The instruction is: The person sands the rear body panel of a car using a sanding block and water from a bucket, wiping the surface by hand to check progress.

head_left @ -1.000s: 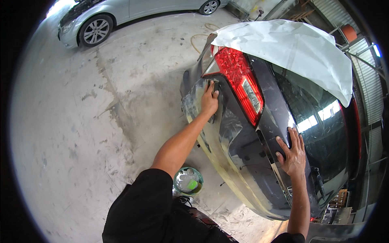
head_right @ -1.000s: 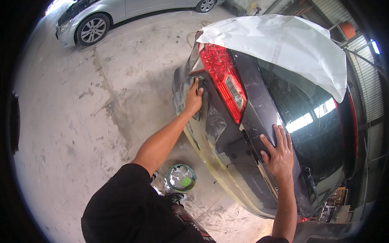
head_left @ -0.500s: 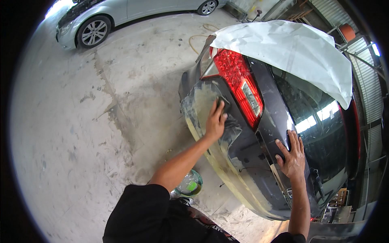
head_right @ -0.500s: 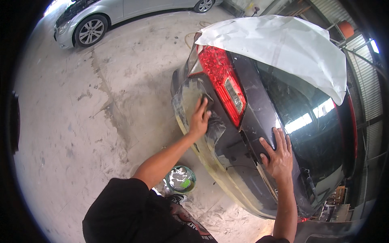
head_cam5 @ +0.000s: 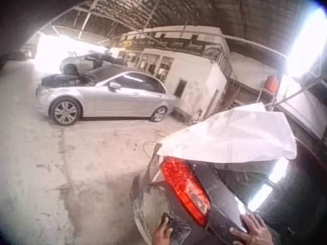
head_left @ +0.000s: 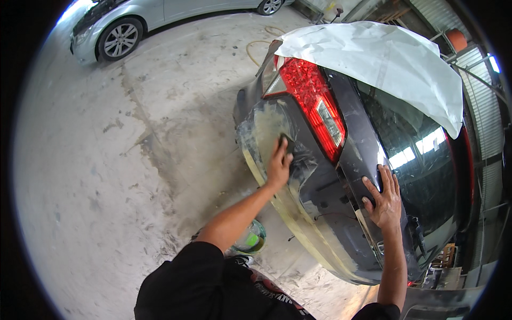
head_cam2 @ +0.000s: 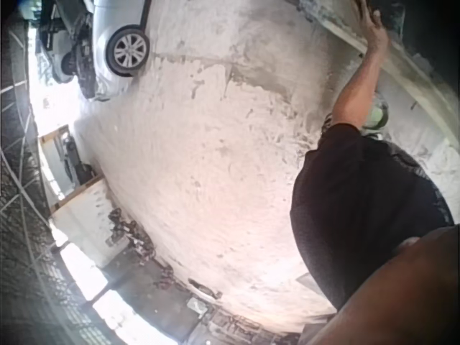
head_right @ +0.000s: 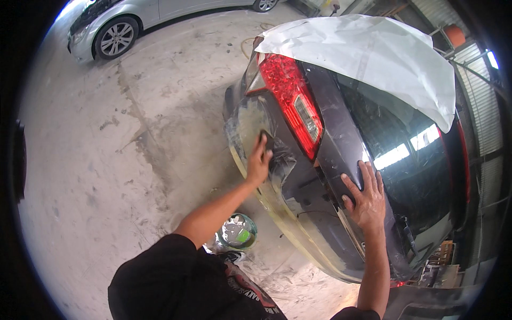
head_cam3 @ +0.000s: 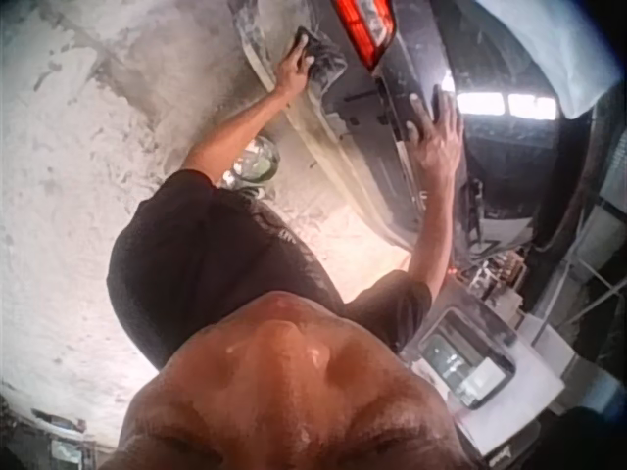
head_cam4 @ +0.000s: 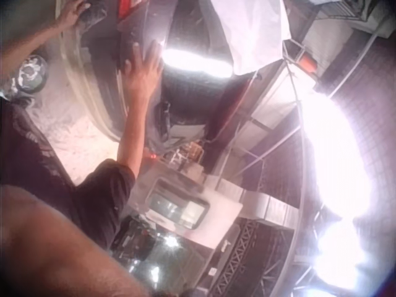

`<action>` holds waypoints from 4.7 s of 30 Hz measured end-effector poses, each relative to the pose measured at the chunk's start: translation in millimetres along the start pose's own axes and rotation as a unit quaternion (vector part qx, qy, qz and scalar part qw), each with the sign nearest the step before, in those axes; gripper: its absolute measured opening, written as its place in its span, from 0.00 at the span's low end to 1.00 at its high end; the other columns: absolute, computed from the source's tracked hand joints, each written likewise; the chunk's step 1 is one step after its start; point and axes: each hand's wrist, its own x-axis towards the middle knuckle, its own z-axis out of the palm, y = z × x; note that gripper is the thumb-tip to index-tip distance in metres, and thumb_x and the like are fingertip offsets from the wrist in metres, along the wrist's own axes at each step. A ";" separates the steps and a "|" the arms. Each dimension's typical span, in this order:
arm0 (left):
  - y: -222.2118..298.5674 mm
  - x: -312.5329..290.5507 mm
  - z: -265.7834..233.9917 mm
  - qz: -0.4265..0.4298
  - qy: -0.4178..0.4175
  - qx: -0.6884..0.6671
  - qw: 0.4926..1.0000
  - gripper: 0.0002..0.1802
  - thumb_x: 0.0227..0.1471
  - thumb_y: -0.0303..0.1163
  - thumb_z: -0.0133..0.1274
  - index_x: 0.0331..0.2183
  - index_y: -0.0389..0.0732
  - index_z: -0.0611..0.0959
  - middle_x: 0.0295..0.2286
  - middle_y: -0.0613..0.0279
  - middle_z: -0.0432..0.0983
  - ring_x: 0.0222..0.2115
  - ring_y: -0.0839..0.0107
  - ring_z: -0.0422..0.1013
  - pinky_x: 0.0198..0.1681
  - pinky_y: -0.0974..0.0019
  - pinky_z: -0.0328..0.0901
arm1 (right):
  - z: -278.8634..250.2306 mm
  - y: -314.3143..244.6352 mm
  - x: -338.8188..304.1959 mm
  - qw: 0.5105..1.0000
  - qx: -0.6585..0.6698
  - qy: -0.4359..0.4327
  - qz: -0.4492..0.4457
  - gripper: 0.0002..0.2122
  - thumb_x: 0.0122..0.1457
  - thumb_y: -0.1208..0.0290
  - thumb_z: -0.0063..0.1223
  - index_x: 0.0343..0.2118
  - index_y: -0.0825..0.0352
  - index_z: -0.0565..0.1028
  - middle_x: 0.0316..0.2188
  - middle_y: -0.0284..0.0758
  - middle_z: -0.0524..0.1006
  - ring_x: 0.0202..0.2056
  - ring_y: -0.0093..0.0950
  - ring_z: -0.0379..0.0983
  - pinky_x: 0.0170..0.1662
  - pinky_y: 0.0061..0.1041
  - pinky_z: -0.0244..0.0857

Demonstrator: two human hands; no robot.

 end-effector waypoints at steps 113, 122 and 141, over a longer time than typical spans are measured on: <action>-43.3 152.7 -32.4 -0.130 0.010 0.154 0.979 0.31 0.57 0.36 0.46 0.61 0.39 0.63 0.56 0.41 0.62 0.54 0.40 0.60 0.57 0.49 0.57 | 15.2 2.9 2.4 0.999 -0.013 0.009 -0.032 0.29 0.43 0.66 0.62 0.53 0.45 0.72 0.63 0.46 0.58 0.63 0.48 0.54 0.64 0.51 0.47; -55.4 137.8 -34.4 -0.077 0.024 0.127 0.989 0.31 0.59 0.35 0.47 0.61 0.38 0.62 0.59 0.41 0.58 0.57 0.41 0.57 0.60 0.50 0.54 | 13.6 2.2 3.2 0.999 -0.011 0.009 -0.030 0.27 0.45 0.64 0.61 0.53 0.44 0.72 0.62 0.46 0.59 0.63 0.48 0.54 0.64 0.51 0.47; -58.7 148.3 -48.3 -0.066 -0.024 0.063 0.995 0.30 0.59 0.32 0.48 0.61 0.40 0.62 0.59 0.45 0.61 0.60 0.51 0.58 0.62 0.62 0.52 | 15.4 3.2 4.5 1.000 -0.007 0.008 -0.026 0.28 0.44 0.65 0.61 0.52 0.44 0.73 0.63 0.45 0.57 0.64 0.47 0.53 0.64 0.50 0.47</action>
